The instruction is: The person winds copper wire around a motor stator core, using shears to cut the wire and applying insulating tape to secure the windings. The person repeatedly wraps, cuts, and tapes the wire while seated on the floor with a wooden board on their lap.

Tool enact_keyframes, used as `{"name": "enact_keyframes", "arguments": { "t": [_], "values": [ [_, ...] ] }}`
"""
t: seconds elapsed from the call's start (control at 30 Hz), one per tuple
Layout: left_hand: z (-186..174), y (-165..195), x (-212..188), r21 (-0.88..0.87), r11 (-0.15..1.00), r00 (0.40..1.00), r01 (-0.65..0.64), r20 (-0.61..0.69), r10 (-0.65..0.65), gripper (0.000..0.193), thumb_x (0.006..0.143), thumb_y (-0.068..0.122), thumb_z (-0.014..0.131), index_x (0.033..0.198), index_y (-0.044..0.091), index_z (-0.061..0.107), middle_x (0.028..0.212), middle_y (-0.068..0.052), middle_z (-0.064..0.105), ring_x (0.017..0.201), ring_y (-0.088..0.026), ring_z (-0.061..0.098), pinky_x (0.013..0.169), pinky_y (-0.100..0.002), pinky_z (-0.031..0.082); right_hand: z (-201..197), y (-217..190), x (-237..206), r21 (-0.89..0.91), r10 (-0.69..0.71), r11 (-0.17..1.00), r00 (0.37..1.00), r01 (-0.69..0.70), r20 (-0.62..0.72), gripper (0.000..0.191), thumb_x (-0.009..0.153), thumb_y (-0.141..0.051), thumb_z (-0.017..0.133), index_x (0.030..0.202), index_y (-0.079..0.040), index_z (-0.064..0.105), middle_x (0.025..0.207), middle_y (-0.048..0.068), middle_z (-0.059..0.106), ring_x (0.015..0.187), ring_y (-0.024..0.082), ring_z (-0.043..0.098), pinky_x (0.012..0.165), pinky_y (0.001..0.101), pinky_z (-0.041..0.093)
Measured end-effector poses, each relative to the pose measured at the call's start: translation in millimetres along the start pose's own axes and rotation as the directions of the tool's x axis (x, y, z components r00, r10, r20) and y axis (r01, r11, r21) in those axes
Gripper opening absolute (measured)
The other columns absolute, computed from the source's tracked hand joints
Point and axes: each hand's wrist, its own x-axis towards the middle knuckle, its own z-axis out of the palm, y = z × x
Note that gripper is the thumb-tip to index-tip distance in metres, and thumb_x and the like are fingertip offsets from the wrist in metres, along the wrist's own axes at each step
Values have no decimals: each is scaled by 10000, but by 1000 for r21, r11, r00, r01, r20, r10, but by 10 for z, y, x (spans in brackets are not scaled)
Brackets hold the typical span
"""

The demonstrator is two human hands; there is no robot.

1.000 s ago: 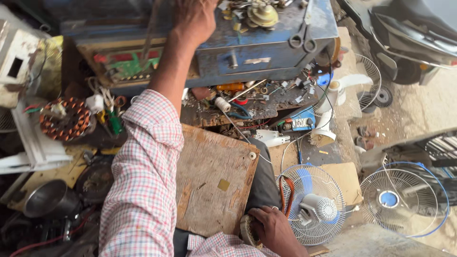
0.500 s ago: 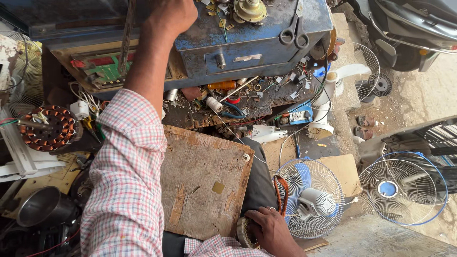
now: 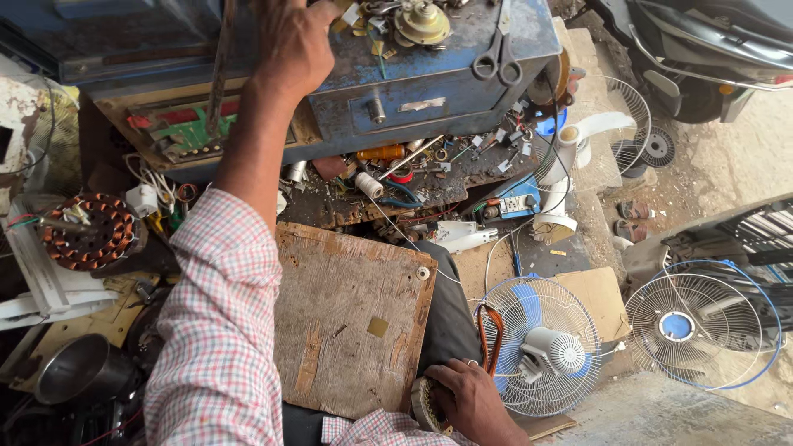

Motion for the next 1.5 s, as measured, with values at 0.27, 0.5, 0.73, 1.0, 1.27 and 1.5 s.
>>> {"name": "enact_keyframes", "arguments": {
  "t": [0.27, 0.5, 0.73, 1.0, 1.27, 1.5],
  "values": [
    [-173, 27, -373, -175, 984, 995, 32, -90, -48, 185, 955, -91, 695, 1067, 41, 760, 1383, -222, 574, 1344, -410, 510, 1142, -507, 430, -5, 21, -64, 12, 3, 1000, 1000, -3, -10, 334, 792, -157, 767, 1123, -128, 744, 903, 92, 695, 838, 316, 652, 758, 452, 517],
    [-211, 151, -180, -19, 998, 993, 60, -102, -62, 276, 907, -40, 718, 1149, 75, 785, 1372, -203, 574, 1309, -429, 481, 1116, -533, 401, 5, 16, -66, 14, 4, 1000, 1000, -3, -8, 323, 798, -163, 768, 1118, -128, 744, 904, 88, 702, 868, 314, 668, 788, 445, 531],
    [-300, 163, -221, 77, 982, 985, 172, -35, -170, 267, 966, -23, 657, 1172, 68, 800, 1499, -180, 524, 1446, -428, 398, 1258, -582, 320, 24, 70, -82, 26, -18, 999, 999, 19, -36, 336, 779, -155, 773, 1114, -133, 752, 921, 90, 714, 860, 323, 671, 784, 450, 528],
    [-287, 329, -389, 72, 983, 975, 167, 134, -175, 338, 1090, 309, 670, 1341, 89, 720, 1715, -206, 279, 1553, -506, 181, 1302, -584, 189, 34, 79, -146, 25, -50, 998, 998, 51, -44, 399, 779, -150, 779, 1176, -131, 737, 911, 114, 697, 861, 345, 667, 765, 460, 529],
    [-314, 426, -189, 4, 987, 957, 162, 245, -158, 956, 906, 910, 435, 1318, 93, 714, 1642, -301, 247, 1476, -566, 136, 1166, -696, 30, 61, 39, -224, 71, -48, 996, 991, 57, -126, 444, 737, -79, 739, 1180, -110, 722, 906, 121, 690, 858, 356, 702, 738, 453, 564],
    [-286, 521, -535, 19, 999, 992, 26, 122, -28, 514, 932, 415, 748, 1266, 26, 729, 1358, -202, 680, 1345, -381, 561, 1196, -573, 334, 102, 101, -223, 57, -9, 998, 995, 15, -103, 385, 790, -115, 747, 1173, -125, 721, 902, 122, 683, 859, 364, 687, 743, 469, 547]
  ]
}}
